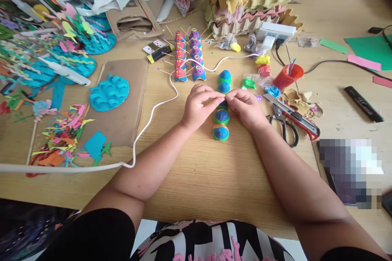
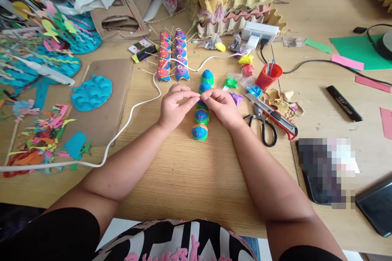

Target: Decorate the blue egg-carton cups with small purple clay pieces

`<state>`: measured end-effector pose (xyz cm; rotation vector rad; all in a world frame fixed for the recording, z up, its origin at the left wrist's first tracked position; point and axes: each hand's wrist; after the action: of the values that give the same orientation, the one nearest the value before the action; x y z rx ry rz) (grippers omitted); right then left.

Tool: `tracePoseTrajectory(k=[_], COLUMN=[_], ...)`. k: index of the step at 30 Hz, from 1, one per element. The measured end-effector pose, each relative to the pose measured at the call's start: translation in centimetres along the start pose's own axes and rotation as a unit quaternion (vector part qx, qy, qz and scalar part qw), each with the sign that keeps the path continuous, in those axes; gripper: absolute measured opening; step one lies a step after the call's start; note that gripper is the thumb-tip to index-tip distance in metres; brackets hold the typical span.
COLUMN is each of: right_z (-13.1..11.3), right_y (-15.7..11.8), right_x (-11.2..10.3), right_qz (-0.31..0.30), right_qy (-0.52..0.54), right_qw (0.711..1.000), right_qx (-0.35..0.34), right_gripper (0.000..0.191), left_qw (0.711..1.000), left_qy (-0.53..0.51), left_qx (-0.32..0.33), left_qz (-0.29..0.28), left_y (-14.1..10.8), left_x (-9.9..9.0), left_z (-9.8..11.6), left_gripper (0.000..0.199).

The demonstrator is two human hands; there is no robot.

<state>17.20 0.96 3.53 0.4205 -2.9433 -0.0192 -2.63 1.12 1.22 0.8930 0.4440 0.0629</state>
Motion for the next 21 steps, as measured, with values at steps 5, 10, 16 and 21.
tracePoseTrajectory(k=[5, 10, 16, 21], right_z=[0.07, 0.43, 0.16, -0.04], right_y=[0.03, 0.04, -0.11, -0.14], right_x=[-0.04, -0.12, 0.13, 0.13], right_qz=[0.0, 0.004, 0.008, 0.0], right_qy=[0.006, -0.001, 0.006, 0.006], right_qw=[1.0, 1.0, 1.0, 1.0], right_qx=[0.0, 0.017, 0.021, 0.024], right_gripper=[0.052, 0.055, 0.057, 0.054], left_qw=[1.0, 1.0, 1.0, 1.0], left_qy=[-0.009, -0.006, -0.001, -0.007], left_qx=[0.011, 0.015, 0.016, 0.013], left_qz=[0.015, 0.013, 0.012, 0.01], left_y=[-0.03, 0.03, -0.15, -0.24], left_x=[0.2, 0.14, 0.17, 0.17], left_z=[0.04, 0.21, 0.09, 0.05], left_gripper=[0.015, 0.016, 0.018, 0.014])
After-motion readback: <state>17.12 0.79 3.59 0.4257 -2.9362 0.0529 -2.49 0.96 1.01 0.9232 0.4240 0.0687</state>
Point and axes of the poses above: each hand's wrist, its own y-axis towards the middle knuckle, its own x-axis out of the palm, z = x × y, and after that the axes turned 2 degrees about x, right-handed
